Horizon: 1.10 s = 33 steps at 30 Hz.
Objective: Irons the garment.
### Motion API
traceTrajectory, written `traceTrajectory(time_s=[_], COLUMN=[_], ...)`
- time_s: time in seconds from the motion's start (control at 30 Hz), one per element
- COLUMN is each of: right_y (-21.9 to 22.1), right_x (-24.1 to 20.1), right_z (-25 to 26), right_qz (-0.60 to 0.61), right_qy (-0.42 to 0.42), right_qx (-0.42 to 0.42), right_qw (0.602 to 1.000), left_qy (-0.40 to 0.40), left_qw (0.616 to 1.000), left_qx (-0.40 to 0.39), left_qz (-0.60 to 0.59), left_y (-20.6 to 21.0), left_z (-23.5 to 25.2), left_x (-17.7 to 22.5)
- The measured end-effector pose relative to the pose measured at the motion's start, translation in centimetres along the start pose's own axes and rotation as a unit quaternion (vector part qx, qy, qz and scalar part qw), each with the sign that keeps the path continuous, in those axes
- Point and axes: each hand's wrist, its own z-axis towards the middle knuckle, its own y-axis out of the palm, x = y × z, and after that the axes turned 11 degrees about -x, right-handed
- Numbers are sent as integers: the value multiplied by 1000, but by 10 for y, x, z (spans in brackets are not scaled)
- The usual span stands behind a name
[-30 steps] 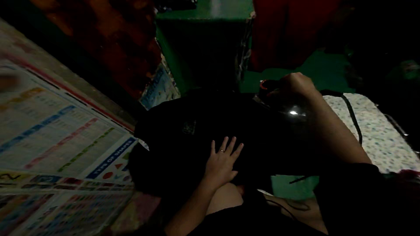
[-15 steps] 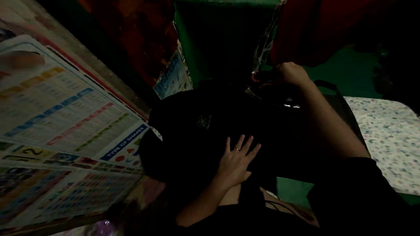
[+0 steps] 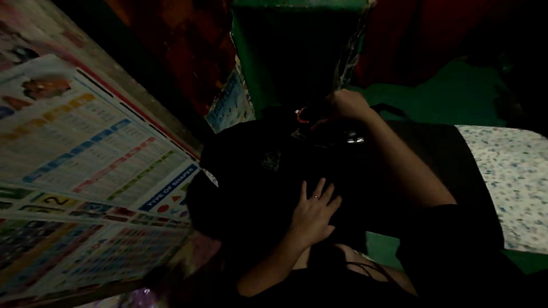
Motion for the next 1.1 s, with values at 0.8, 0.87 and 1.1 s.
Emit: traceTrajectory(time_s=[0.8,0.87,1.1], right_y=[13,17,19], right_x=[-79,-97,-126], right_z=[32,32,45], right_qz=[-12,9,-27], right_qy=[37,76,-16], right_qx=[4,36,-32], right_qw=[999,996,999], left_qy=[-6,-19,-60], left_qw=[1000,993,961], left_qx=[16,69,1], left_qz=[5,-95,-269], left_y=[19,21,26], left_z=[-11,-21,-25], left_x=[-1,0,-3])
